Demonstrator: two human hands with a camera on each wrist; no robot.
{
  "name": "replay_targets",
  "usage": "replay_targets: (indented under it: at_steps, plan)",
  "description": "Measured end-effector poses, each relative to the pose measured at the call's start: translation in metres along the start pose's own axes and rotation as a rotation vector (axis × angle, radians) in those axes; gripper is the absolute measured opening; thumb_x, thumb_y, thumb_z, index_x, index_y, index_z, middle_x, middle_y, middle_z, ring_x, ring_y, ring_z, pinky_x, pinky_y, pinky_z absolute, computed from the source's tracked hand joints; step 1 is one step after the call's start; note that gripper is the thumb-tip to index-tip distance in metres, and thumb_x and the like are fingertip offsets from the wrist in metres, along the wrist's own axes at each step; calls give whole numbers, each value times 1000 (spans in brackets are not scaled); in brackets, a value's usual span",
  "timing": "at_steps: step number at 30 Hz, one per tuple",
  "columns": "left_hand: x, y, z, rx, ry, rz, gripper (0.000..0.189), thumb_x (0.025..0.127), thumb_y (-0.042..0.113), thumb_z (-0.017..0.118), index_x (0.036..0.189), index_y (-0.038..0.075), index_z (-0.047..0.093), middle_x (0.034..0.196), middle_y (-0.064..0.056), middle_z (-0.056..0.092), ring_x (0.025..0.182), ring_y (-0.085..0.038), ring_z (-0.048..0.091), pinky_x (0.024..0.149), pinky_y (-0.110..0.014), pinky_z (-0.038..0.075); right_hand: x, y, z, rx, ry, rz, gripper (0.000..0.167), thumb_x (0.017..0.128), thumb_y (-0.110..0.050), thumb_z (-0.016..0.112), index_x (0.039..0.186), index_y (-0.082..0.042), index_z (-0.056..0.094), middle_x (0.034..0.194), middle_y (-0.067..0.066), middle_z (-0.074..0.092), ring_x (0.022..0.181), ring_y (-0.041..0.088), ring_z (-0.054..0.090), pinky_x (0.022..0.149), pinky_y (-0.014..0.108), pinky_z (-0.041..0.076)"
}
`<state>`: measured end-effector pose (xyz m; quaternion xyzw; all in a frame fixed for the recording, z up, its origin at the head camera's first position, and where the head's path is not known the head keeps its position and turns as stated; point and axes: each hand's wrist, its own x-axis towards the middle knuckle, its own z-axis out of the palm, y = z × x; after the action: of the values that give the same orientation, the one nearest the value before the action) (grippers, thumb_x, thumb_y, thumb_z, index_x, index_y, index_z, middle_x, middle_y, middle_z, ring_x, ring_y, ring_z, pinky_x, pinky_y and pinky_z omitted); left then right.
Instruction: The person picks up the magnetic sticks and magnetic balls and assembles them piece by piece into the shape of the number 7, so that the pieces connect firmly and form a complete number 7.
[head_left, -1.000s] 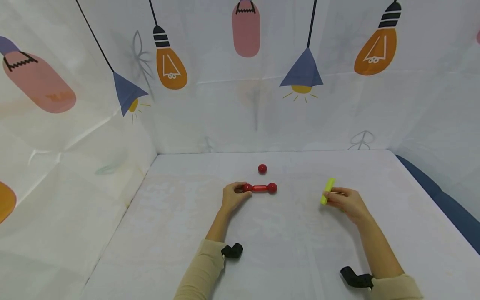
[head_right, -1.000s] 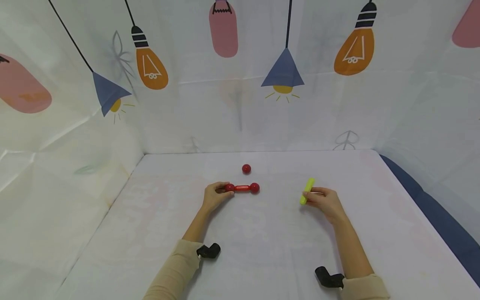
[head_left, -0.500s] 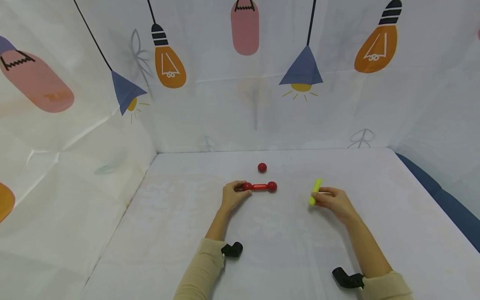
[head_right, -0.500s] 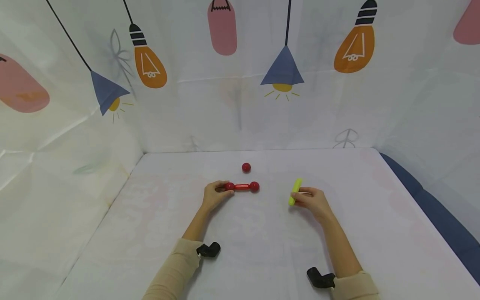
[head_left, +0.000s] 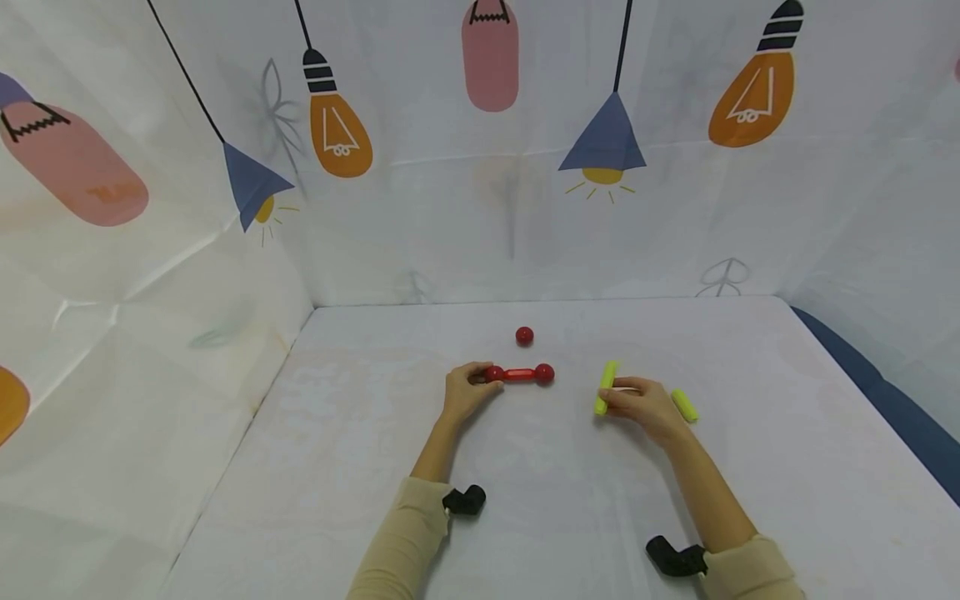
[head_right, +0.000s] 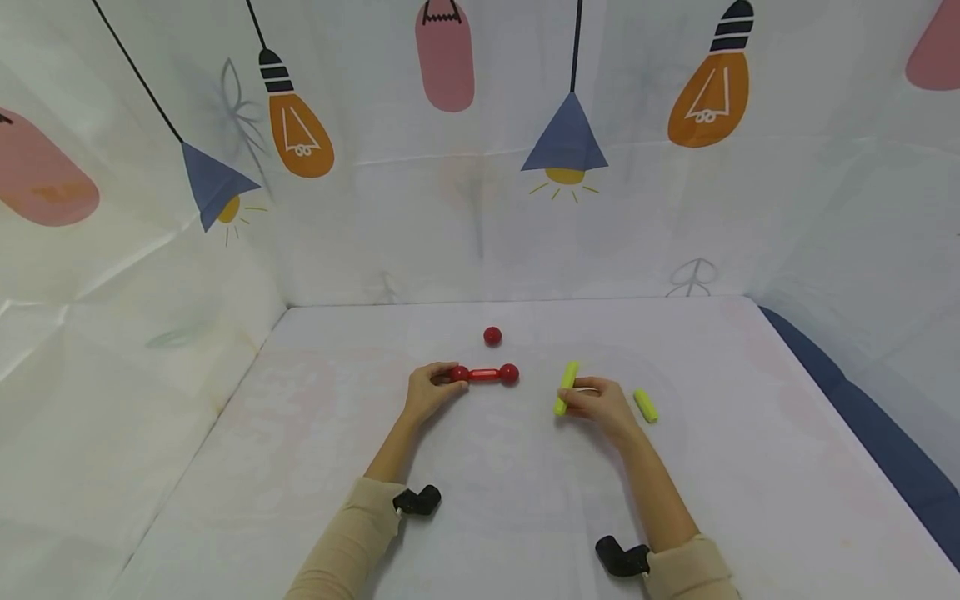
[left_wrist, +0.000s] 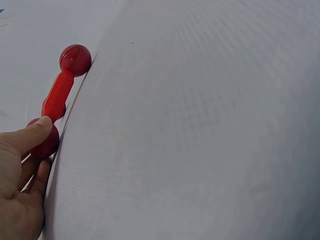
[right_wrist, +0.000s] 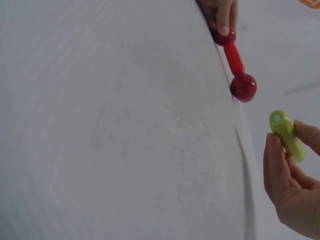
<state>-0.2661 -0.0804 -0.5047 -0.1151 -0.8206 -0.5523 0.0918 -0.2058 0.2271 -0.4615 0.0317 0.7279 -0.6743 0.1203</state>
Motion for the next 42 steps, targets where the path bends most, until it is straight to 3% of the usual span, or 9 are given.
replay_targets:
  at_steps: [7,14,27,42]
  plan:
    - [-1,2,0,-4,-1,-18,37,74,5,78,108,-5,67,100,-19,69,88,-28,66,81,-35,54,5,2,11,3,-18,21,63,88,-15,66,131,19,34,96,7,66,79,8,66,76,22,54]
    - [-1,2,0,-4,-6,-17,38,74,6,78,108,-5,67,101,-19,69,89,-29,66,80,-32,54,9,2,26,-37,-34,54,63,88,-19,67,131,16,38,104,12,65,80,10,66,78,24,54]
    - [-1,4,-1,2,-13,-7,38,75,8,78,108,-6,67,101,-19,68,89,-28,65,80,-31,54,14,2,49,-39,-56,50,57,86,-14,67,127,18,43,96,14,70,74,11,67,73,24,55]
    - [-1,4,-1,0,-8,-2,39,74,7,79,108,-7,66,100,-20,68,89,-30,66,80,-33,54,17,7,68,47,-35,68,53,85,-9,67,124,20,44,96,18,68,73,13,67,73,30,56]
